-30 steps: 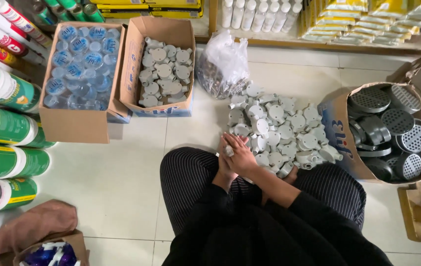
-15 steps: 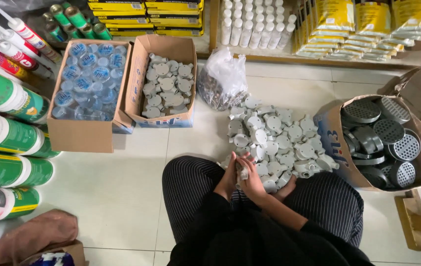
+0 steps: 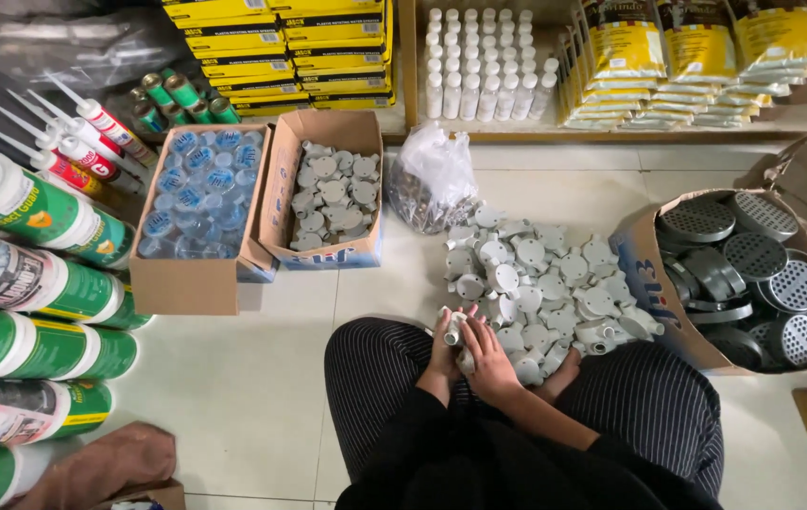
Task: The person sits on the floor and uses a cloth to wipe and clean numerous white plastic parts. They pick up each part, rub it with the cloth, and place it back into a pile.
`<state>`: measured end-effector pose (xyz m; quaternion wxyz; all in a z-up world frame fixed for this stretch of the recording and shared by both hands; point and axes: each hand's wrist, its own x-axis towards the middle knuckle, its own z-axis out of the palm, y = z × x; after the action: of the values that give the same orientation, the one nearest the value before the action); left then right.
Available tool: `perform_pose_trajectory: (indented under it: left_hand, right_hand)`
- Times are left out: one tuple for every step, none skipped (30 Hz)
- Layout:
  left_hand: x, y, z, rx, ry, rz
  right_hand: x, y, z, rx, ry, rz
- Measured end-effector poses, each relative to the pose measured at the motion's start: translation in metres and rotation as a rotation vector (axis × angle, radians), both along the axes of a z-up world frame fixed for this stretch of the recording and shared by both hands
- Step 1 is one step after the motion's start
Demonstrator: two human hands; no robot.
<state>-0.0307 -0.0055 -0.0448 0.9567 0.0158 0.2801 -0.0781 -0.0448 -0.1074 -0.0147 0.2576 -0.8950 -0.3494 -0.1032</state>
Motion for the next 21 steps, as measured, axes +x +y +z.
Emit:
perform_pose_trajectory:
  left_hand:
    - [0.001,-0.002,-0.029,0.244,-0.145,-0.066]
    - [-0.004,-0.006,-0.031,0.245,-0.142,-0.070]
    - [-0.006,-0.010,-0.032,0.264,-0.184,-0.059]
    - [-0.008,-0.014,-0.034,0.283,-0.227,-0.048]
    - [-0.013,-0.015,-0.028,0.282,-0.222,-0.048]
    - [-0.018,-0.016,-0.022,0.325,-0.236,-0.079]
    - [-0.019,-0.015,-0.015,0.370,-0.258,-0.114]
    - [-0.024,-0.016,-0.007,0.372,-0.261,-0.119]
    - [-0.025,-0.017,0.003,0.435,-0.286,-0.159]
    - [-0.026,-0.017,0.012,0.500,-0.312,-0.199]
    - [-0.026,-0.022,0.008,0.501,-0.317,-0.193]
    - [-0.025,-0.027,0.004,0.545,-0.230,-0.230]
    - [-0.024,-0.032,0.000,0.587,-0.142,-0.266]
    - [-0.028,-0.029,0.018,0.588,-0.146,-0.260]
    - [-0.035,-0.027,0.036,0.763,-0.122,-0.362]
    - [-0.041,-0.025,0.053,0.938,-0.095,-0.465]
    - [-0.042,-0.022,0.065,0.939,-0.093,-0.463]
    - [-0.043,-0.020,0.076,1.042,-0.100,-0.491]
    - [-0.044,-0.019,0.087,1.144,-0.107,-0.519]
    - [-0.044,-0.019,0.081,1.143,-0.104,-0.517]
    - [-0.043,-0.020,0.075,1.132,-0.077,-0.476]
  right_hand:
    - [-0.006,0.000,-0.007,-0.049,-0.015,-0.004]
    - [-0.007,-0.004,-0.009,-0.048,-0.011,-0.008]
    - [-0.005,-0.008,-0.010,-0.006,0.038,-0.062]
    - [-0.003,-0.013,-0.012,0.036,0.086,-0.116]
    - [0.000,-0.019,-0.022,0.034,0.091,-0.115]
    - [0.002,-0.026,-0.033,0.020,0.266,-0.183]
    - [0.008,-0.032,-0.042,0.011,0.434,-0.255]
    - [0.008,-0.038,-0.045,0.014,0.432,-0.259]
    - [0.012,-0.043,-0.047,0.006,0.446,-0.300]
    - [0.015,-0.048,-0.049,-0.001,0.461,-0.340]
    - [0.019,-0.050,-0.054,-0.001,0.454,-0.337]
    - [0.022,-0.051,-0.058,-0.088,0.382,-0.387]
    - [0.025,-0.052,-0.062,-0.175,0.310,-0.436]
    - [0.023,-0.053,-0.069,-0.175,0.304,-0.432]
    - [0.018,-0.054,-0.076,-0.078,0.393,-0.487]
    - [0.014,-0.055,-0.083,0.019,0.483,-0.540]
    - [0.014,-0.054,-0.074,0.019,0.484,-0.537]
    - [0.014,-0.054,-0.066,0.108,0.552,-0.526]
    - [0.013,-0.054,-0.058,0.196,0.620,-0.515]
    - [0.008,-0.052,-0.047,0.194,0.621,-0.512]
    - [0.002,-0.050,-0.035,0.279,0.642,-0.484]
